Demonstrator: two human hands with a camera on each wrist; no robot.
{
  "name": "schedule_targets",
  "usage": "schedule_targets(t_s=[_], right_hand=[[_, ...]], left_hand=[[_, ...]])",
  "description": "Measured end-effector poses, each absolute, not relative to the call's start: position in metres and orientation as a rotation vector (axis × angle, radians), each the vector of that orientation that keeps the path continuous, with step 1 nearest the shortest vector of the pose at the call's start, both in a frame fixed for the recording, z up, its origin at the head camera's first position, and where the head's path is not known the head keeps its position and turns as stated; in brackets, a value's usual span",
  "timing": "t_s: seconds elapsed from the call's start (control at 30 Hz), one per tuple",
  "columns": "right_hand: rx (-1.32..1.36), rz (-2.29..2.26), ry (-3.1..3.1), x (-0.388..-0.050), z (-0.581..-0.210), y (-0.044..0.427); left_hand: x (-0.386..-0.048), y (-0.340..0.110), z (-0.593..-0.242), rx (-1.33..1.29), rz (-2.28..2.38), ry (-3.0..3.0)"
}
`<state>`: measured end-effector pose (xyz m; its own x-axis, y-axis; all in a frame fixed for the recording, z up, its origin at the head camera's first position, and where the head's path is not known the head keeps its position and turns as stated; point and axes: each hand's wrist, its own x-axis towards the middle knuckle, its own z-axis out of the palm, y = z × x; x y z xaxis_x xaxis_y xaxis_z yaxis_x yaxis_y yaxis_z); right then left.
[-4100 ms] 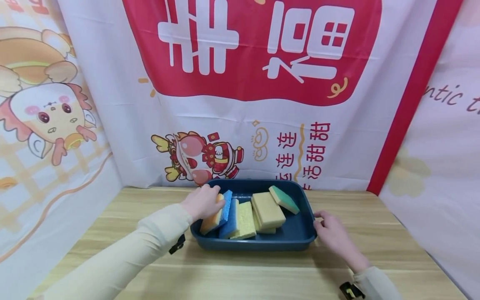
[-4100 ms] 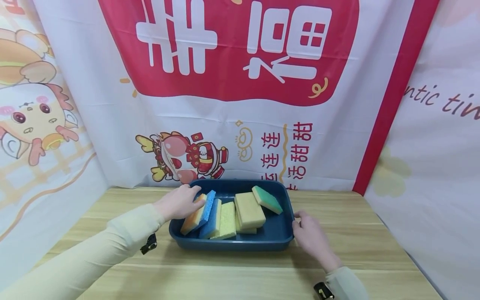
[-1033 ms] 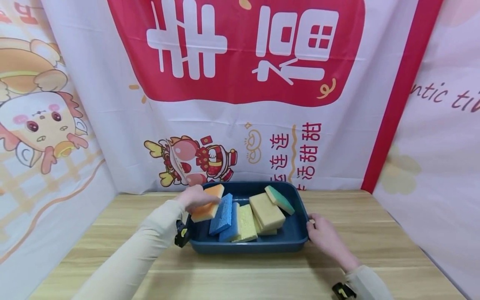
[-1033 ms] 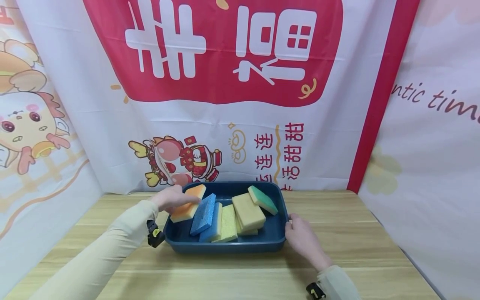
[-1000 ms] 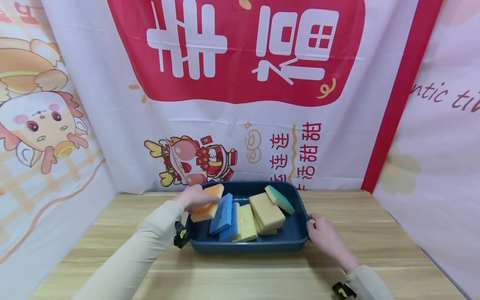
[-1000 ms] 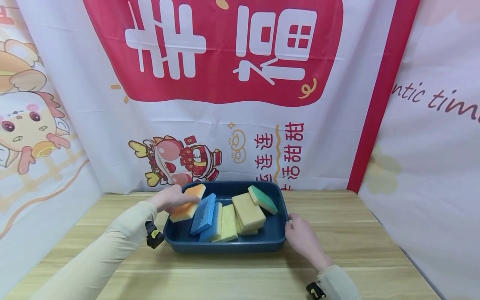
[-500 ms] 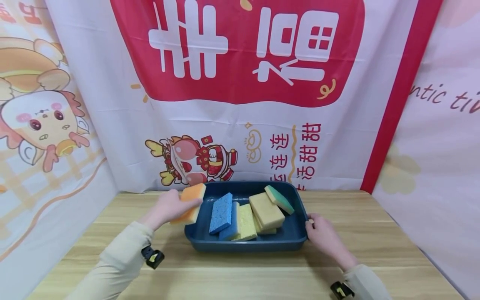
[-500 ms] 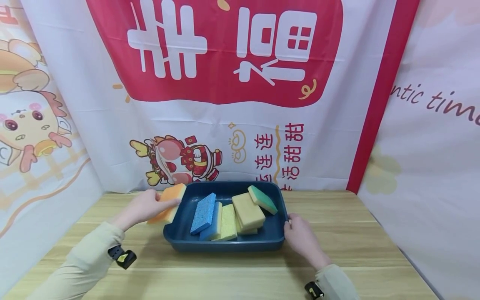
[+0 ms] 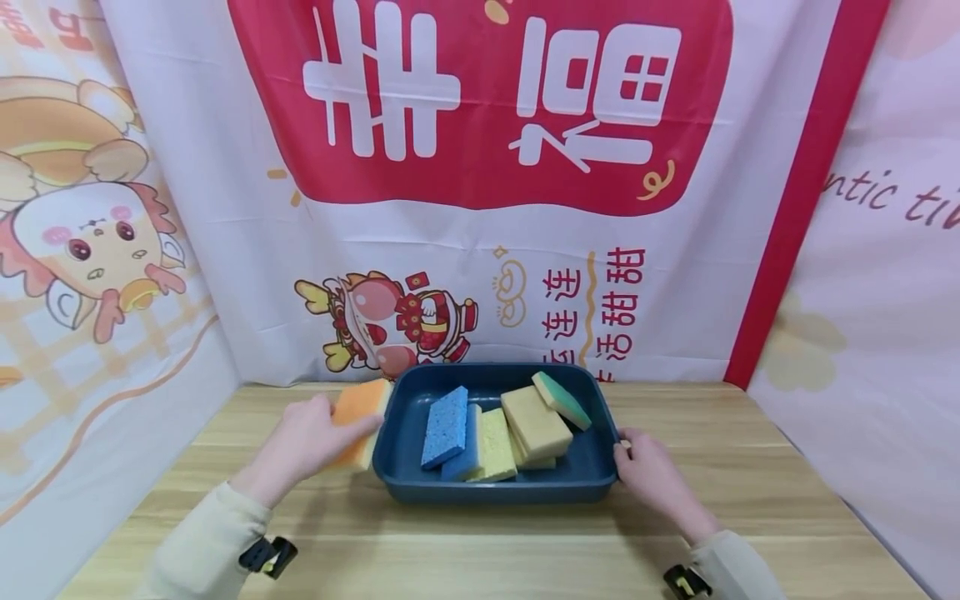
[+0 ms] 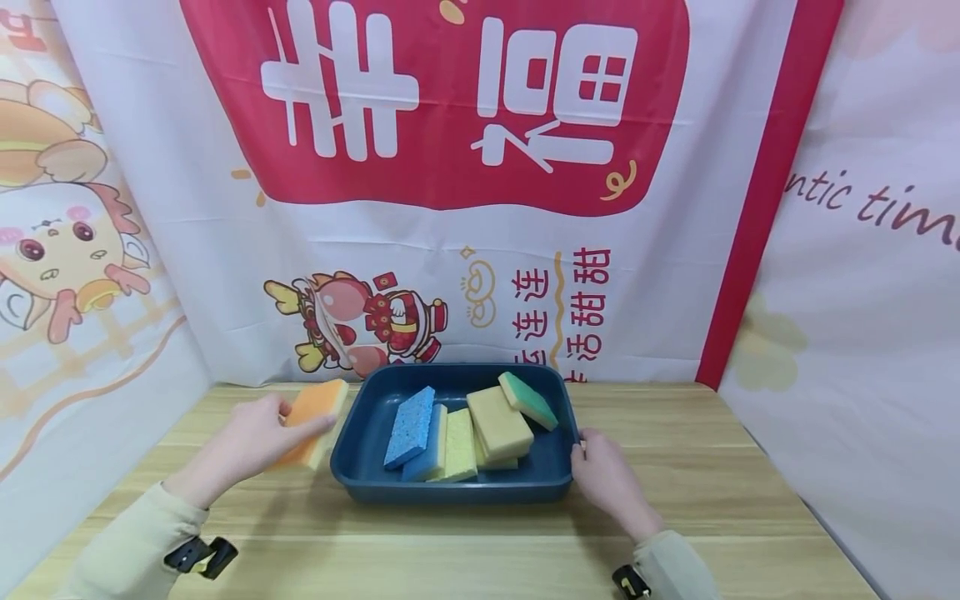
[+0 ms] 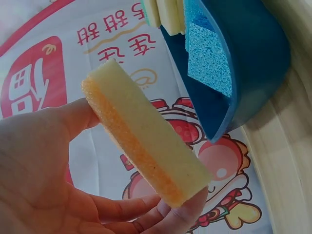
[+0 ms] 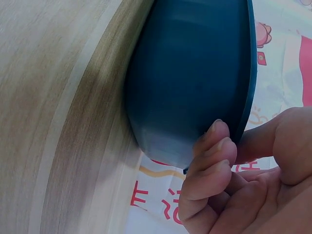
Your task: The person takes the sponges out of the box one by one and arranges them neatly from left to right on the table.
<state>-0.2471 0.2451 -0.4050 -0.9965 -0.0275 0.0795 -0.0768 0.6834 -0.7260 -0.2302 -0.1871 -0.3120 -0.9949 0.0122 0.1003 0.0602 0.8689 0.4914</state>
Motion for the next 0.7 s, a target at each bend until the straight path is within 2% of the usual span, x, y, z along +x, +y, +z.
schedule_targets(t_s=[0.7], right_hand=[[0.104,1.194,-2.842,-0.245,-0.404,0.244]], left_hand=[[-0.18,-0.222,-0.337,0.052,-0.734,-2.939]])
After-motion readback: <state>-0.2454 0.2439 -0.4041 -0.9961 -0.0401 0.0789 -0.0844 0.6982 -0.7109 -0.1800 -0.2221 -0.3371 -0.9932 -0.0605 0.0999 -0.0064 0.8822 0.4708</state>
